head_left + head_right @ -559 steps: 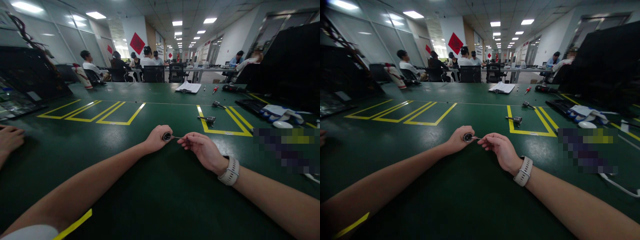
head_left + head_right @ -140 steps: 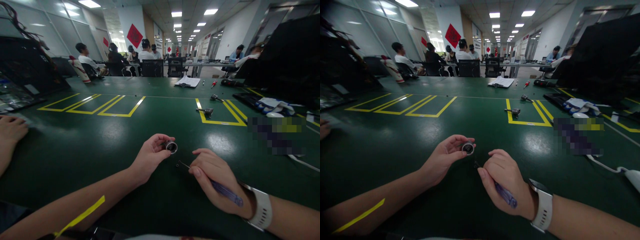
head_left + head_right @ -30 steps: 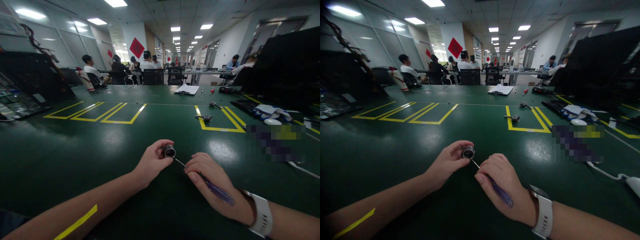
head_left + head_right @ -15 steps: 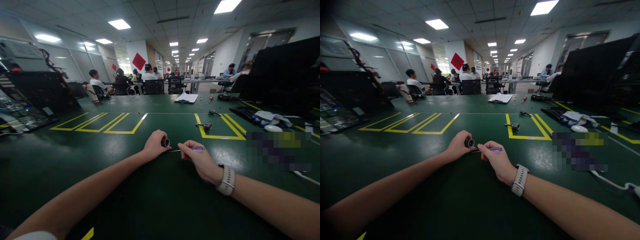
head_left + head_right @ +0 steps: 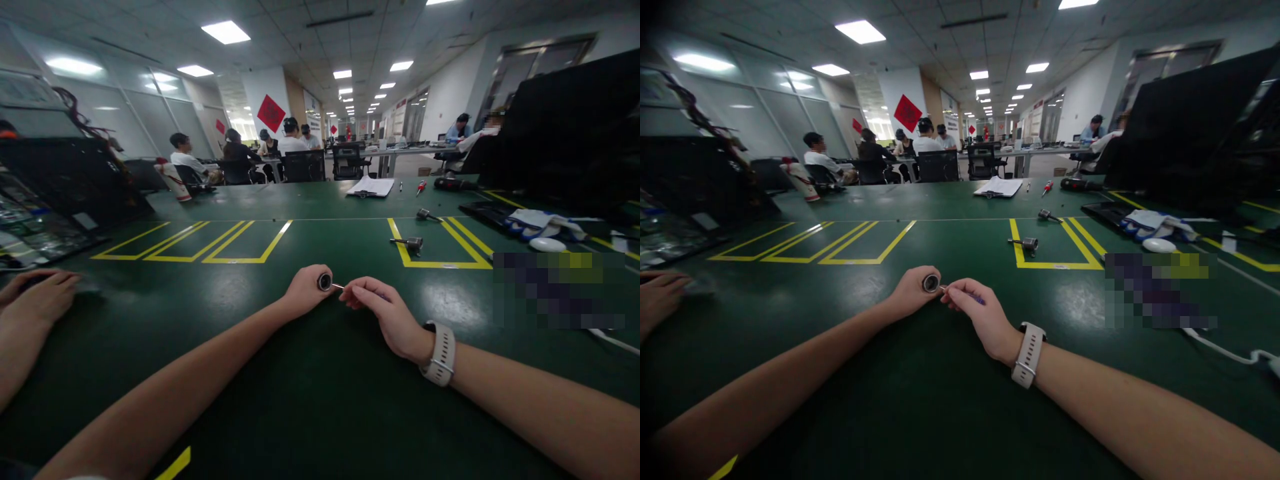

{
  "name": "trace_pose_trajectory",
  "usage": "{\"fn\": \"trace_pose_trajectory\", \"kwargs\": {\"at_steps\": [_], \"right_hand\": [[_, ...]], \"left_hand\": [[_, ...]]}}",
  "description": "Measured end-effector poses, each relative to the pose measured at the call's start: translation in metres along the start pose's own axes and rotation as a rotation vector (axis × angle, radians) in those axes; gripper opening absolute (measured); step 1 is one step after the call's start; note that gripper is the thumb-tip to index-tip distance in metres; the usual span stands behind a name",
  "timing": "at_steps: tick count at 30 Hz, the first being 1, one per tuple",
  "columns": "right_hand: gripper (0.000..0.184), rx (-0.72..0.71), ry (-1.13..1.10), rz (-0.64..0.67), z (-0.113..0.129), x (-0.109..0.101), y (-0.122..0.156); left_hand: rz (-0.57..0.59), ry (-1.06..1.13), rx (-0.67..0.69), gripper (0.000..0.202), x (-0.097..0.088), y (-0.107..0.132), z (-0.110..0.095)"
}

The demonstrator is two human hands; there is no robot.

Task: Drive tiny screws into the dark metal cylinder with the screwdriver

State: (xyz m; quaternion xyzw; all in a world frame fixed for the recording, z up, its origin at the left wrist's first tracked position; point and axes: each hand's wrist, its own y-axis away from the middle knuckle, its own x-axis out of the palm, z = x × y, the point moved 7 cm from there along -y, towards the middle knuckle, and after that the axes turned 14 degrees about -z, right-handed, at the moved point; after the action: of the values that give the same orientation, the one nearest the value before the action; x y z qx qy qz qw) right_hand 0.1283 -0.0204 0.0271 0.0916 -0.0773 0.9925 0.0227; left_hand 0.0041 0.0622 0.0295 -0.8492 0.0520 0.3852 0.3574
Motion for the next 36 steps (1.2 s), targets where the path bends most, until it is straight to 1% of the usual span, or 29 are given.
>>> {"fn": "trace_pose_trajectory", "kwargs": {"at_steps": [5,15,19,25,28,31,34,36], "right_hand": [[0.017,0.006,0.034,-0.022,-0.005,-0.002,-0.003],[0.017,0.076,0.018,0.004,-0.007,0.003,0.0],[0.017,0.132,-0.044,0.017,-0.008,0.003,-0.001],[0.018,0.214,-0.166,0.033,-0.011,0.0,-0.004],[0.017,0.194,-0.158,0.019,-0.01,0.0,-0.003],[0.017,0.145,-0.12,0.001,-0.009,0.0,-0.002],[0.017,0.139,-0.079,0.014,-0.011,0.001,-0.001],[0.017,0.14,-0.078,0.029,-0.012,0.002,-0.002]], "left_hand": [[-0.051,0.013,0.015,0.018,-0.002,0.001,-0.001],[-0.062,0.096,0.079,0.019,-0.006,0.001,-0.011],[-0.06,0.159,0.06,0.02,-0.007,0.002,-0.011],[-0.012,0.283,0.049,0.022,-0.005,0.004,-0.013],[-0.02,0.243,0.064,0.021,-0.005,0.004,-0.013],[-0.064,0.124,0.063,0.018,-0.006,0.004,-0.009],[-0.085,0.036,0.074,0.015,-0.007,0.004,-0.008],[-0.086,0.035,0.093,0.016,-0.008,0.004,-0.01]]}}
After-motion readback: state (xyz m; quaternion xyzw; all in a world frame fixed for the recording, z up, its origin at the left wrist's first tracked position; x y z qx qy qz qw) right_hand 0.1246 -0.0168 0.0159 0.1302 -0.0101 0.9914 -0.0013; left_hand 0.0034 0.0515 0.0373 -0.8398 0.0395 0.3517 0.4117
